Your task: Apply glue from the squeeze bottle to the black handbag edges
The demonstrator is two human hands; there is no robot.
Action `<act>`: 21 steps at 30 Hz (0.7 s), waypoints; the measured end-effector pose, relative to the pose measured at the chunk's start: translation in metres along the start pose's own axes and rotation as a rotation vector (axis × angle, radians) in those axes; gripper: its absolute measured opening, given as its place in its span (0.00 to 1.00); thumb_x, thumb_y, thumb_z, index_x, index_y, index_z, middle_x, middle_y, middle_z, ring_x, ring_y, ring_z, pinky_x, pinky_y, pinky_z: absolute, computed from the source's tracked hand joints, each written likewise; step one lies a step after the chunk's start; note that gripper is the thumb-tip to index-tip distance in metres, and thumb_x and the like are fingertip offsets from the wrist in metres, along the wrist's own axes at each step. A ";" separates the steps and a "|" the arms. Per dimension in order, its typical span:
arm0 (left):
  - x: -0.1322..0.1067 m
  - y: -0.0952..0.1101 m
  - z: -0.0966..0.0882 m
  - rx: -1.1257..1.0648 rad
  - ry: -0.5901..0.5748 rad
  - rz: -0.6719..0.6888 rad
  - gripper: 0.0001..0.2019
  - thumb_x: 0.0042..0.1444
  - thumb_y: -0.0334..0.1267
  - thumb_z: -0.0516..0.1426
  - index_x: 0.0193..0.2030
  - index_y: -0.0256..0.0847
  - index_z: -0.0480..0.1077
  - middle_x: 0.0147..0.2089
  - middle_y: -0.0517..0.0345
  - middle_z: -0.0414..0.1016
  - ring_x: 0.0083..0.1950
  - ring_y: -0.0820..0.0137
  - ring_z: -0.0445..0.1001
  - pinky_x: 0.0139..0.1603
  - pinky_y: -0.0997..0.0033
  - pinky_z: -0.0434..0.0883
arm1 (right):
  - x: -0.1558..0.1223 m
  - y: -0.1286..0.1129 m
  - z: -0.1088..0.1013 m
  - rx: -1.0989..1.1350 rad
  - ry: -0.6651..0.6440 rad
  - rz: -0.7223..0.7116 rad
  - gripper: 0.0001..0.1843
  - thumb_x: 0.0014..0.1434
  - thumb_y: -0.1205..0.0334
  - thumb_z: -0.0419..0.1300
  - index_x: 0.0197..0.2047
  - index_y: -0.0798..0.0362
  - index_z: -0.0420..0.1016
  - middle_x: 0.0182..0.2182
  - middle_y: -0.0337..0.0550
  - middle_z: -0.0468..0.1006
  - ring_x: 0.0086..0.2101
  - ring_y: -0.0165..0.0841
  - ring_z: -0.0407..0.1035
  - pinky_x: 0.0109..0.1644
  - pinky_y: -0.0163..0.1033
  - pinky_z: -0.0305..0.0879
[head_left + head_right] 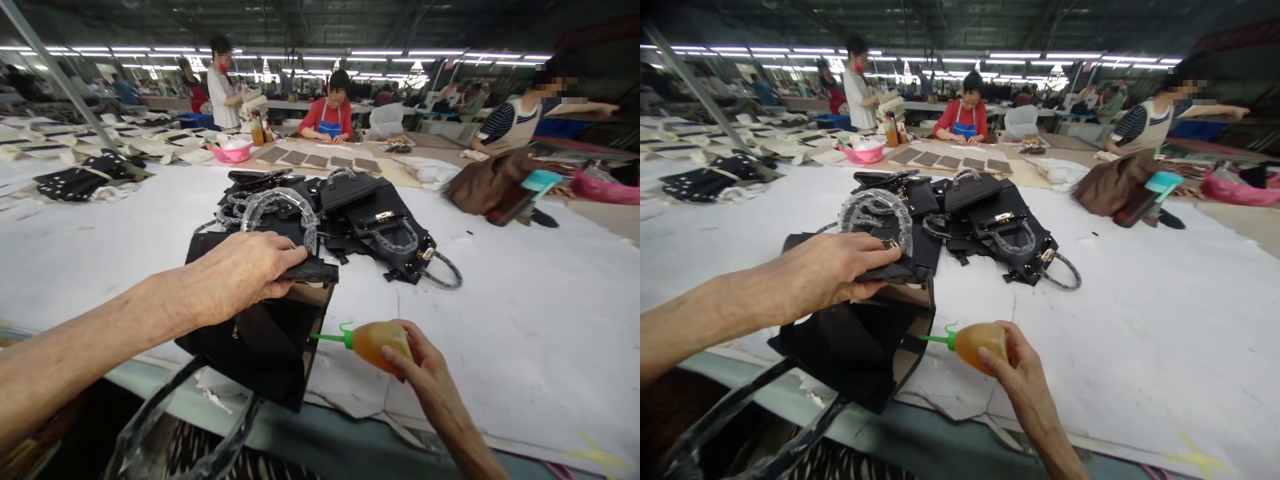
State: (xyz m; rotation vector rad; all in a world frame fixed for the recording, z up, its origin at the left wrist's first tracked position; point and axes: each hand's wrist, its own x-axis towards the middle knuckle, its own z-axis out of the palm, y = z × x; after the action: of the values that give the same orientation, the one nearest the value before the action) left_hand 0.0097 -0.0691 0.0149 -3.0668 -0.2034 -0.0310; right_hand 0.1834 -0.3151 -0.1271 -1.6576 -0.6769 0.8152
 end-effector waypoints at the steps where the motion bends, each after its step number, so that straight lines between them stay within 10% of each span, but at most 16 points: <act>1: 0.001 0.001 0.000 0.028 -0.008 0.005 0.11 0.58 0.35 0.55 0.49 0.42 0.66 0.44 0.53 0.72 0.44 0.61 0.72 0.39 0.65 0.69 | 0.001 0.000 0.000 0.004 0.000 -0.003 0.22 0.56 0.47 0.63 0.46 0.51 0.65 0.32 0.39 0.72 0.32 0.36 0.66 0.26 0.34 0.58; 21: -0.005 0.004 0.034 -0.019 -0.061 -0.082 0.16 0.60 0.34 0.54 0.54 0.36 0.64 0.44 0.50 0.72 0.46 0.61 0.71 0.44 0.64 0.71 | 0.022 0.010 -0.003 -0.218 0.105 -0.094 0.26 0.53 0.47 0.64 0.50 0.49 0.64 0.38 0.41 0.72 0.37 0.42 0.67 0.42 0.43 0.62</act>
State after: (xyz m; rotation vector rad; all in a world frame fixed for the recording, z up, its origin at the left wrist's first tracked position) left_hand 0.0062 -0.0717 -0.0195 -3.0787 -0.3348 0.0562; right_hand 0.1987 -0.3019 -0.1396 -1.8361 -0.7855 0.5995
